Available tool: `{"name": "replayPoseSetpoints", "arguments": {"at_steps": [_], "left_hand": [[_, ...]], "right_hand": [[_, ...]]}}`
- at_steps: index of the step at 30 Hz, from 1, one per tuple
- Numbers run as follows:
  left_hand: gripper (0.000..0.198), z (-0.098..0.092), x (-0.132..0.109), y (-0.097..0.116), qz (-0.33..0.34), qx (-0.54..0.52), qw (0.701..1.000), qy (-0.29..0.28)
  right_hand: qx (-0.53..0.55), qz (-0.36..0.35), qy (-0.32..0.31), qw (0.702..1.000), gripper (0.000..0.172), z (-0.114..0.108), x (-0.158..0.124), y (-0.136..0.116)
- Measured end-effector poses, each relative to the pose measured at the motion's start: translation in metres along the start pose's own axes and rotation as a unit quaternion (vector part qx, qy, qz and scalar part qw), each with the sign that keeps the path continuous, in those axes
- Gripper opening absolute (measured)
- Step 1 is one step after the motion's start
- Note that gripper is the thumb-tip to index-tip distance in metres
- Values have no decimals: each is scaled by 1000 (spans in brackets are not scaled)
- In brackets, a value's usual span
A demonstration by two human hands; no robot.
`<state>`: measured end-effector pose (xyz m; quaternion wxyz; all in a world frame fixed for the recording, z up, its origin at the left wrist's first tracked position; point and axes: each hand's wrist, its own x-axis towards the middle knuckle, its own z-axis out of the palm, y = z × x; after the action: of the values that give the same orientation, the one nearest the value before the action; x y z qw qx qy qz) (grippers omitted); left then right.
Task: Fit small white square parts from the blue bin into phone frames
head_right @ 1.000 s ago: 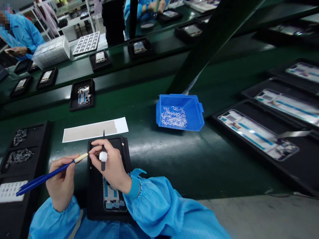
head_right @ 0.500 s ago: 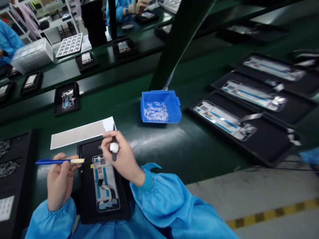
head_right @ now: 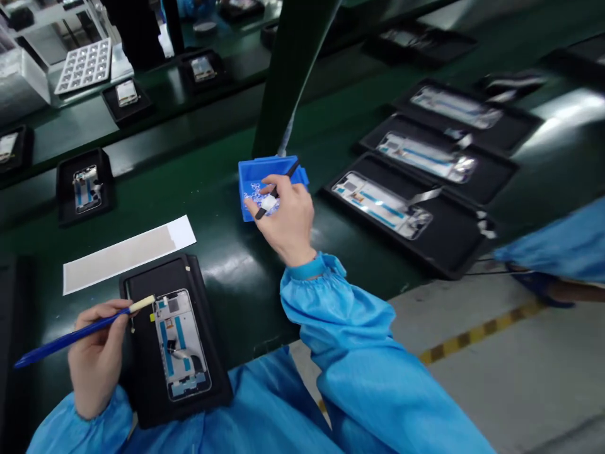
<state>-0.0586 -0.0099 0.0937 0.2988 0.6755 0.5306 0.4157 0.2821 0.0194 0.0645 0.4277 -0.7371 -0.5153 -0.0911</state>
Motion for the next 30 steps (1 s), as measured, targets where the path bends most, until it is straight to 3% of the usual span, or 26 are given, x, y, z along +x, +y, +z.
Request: {"name": "replayPoseSetpoints", "arguments": {"at_steps": [5, 12, 16, 20, 26, 28, 30], "left_hand": [[23, 8, -5, -6, 60, 74, 995, -9], [11, 17, 5, 1, 176, 170, 968, -57], [12, 22, 8, 2, 185, 166, 966, -74], [9, 25, 11, 4, 185, 164, 964, -96], [5, 30, 17, 9, 187, 178, 959, -117], [7, 31, 18, 10, 192, 180, 957, -117], [8, 32, 18, 10, 196, 179, 956, -122]], "right_hand": [[62, -48, -58, 995, 30, 8, -21, -26], [127, -40, -55, 990, 35, 28, -27, -15], [159, -62, -57, 984, 36, 31, -30, -24], [134, -109, -20, 985, 26, 32, -34, -32], [141, -96, 21, 985, 25, 25, -36, -35], [196, -123, -3, 973, 21, 22, -43, -43], [271, -147, -93, 947, 17, 21, -54, -54]]}}
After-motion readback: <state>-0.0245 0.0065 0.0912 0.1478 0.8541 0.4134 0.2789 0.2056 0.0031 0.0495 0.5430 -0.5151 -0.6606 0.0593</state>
